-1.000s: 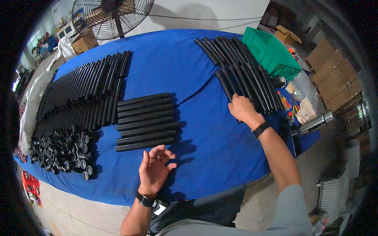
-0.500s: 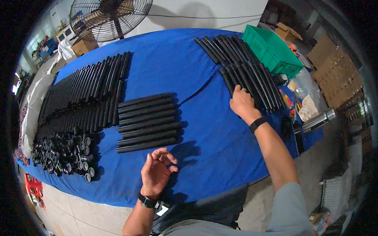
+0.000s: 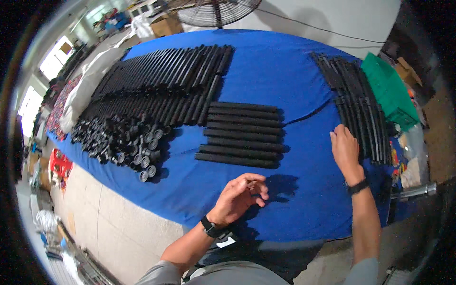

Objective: Assembling black plastic tubes by attaching caps and connectors.

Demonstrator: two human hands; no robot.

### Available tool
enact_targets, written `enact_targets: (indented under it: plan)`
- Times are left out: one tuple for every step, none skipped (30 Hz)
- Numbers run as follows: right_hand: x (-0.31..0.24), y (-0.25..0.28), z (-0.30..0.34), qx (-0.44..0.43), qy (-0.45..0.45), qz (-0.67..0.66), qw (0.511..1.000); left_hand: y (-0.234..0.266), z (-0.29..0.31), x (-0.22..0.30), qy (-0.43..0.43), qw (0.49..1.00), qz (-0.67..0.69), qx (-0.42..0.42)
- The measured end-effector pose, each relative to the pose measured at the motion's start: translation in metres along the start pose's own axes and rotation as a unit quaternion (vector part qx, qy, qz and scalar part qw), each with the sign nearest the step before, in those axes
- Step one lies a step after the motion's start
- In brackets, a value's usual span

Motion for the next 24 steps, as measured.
enact_targets:
  plan:
    - [-0.041, 0.008, 0.011, 0.005, 0.059, -0.029, 0.998, 0.000, 0.005, 0.002, 0.013, 0.999, -0.032, 0.001]
    - [-0.083, 0.014, 0.023, 0.013, 0.117, -0.060, 0.991, 0.000, 0.012, 0.006, 0.025, 0.997, -0.067, 0.002]
    - [-0.121, 0.014, 0.035, -0.008, 0.161, -0.075, 0.984, -0.002, 0.021, 0.014, 0.024, 0.996, -0.083, 0.016]
    - [-0.153, 0.017, 0.049, -0.026, 0.202, -0.083, 0.976, -0.003, 0.026, 0.021, 0.020, 0.996, -0.088, 0.023]
    - [-0.184, 0.019, 0.062, -0.033, 0.250, -0.090, 0.963, -0.002, 0.033, 0.029, 0.026, 0.987, -0.151, 0.037]
    - [-0.207, 0.021, 0.074, -0.039, 0.297, -0.094, 0.949, -0.003, 0.040, 0.038, 0.033, 0.975, -0.214, 0.049]
    - [-0.217, 0.020, 0.081, -0.035, 0.301, -0.105, 0.947, -0.006, 0.047, 0.050, 0.037, 0.965, -0.246, 0.079]
    - [-0.230, 0.015, 0.089, -0.046, 0.321, -0.082, 0.942, -0.004, 0.053, 0.058, 0.036, 0.963, -0.254, 0.089]
    - [-0.240, 0.010, 0.096, -0.056, 0.341, -0.060, 0.937, -0.002, 0.061, 0.067, 0.041, 0.953, -0.283, 0.101]
    - [-0.243, 0.007, 0.100, -0.054, 0.348, -0.070, 0.933, 0.000, 0.070, 0.074, 0.043, 0.942, -0.311, 0.115]
    - [-0.240, -0.002, 0.102, -0.070, 0.343, -0.057, 0.935, 0.002, 0.079, 0.081, 0.042, 0.939, -0.317, 0.126]
    - [-0.238, -0.010, 0.103, -0.086, 0.337, -0.043, 0.936, 0.009, 0.090, 0.092, 0.041, 0.903, -0.396, 0.163]
    - [-0.237, -0.013, 0.104, -0.073, 0.341, -0.034, 0.937, 0.015, 0.101, 0.103, 0.042, 0.859, -0.470, 0.196]
    - [-0.238, -0.014, 0.103, -0.073, 0.343, -0.036, 0.936, 0.014, 0.109, 0.123, -0.017, 0.796, -0.568, 0.209]
    - [-0.240, -0.012, 0.103, -0.056, 0.357, -0.029, 0.932, 0.020, 0.122, 0.140, -0.042, 0.749, -0.614, 0.246]
    - [-0.243, -0.008, 0.105, -0.039, 0.370, -0.025, 0.928, 0.023, 0.137, 0.157, -0.066, 0.696, -0.657, 0.282]
    - [-0.246, -0.005, 0.106, -0.039, 0.373, -0.025, 0.927, 0.028, 0.151, 0.176, -0.099, 0.633, -0.698, 0.319]
    - [-0.245, -0.001, 0.105, -0.068, 0.352, -0.084, 0.930, 0.029, 0.162, 0.192, -0.131, 0.566, -0.734, 0.353]
    - [-0.244, 0.004, 0.102, -0.094, 0.329, -0.140, 0.929, 0.028, 0.166, 0.203, -0.134, 0.513, -0.761, 0.374]
    - [-0.246, 0.006, 0.102, -0.094, 0.331, -0.142, 0.928, 0.027, 0.172, 0.212, -0.132, 0.456, -0.787, 0.394]
    - [-0.248, 0.013, 0.101, -0.070, 0.339, -0.135, 0.929, 0.036, 0.174, 0.215, -0.113, 0.408, -0.817, 0.392]
    - [-0.249, 0.018, 0.100, -0.043, 0.347, -0.129, 0.928, 0.039, 0.174, 0.219, -0.113, 0.406, -0.817, 0.394]
    - [-0.248, 0.013, 0.102, -0.041, 0.348, -0.130, 0.928, 0.036, 0.172, 0.223, -0.106, 0.346, -0.847, 0.389]
    - [-0.244, -0.004, 0.105, -0.081, 0.337, -0.131, 0.929, 0.033, 0.168, 0.225, -0.098, 0.284, -0.873, 0.383]
Point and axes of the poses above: each hand's wrist, its own z-axis away from the middle knuckle, its own y-axis out of the back of the hand, x = y × z, the point moved 9 cm from there along -z, towards the middle knuckle, and after that the axes turned 5 degrees about -x, right-handed, at the moved point
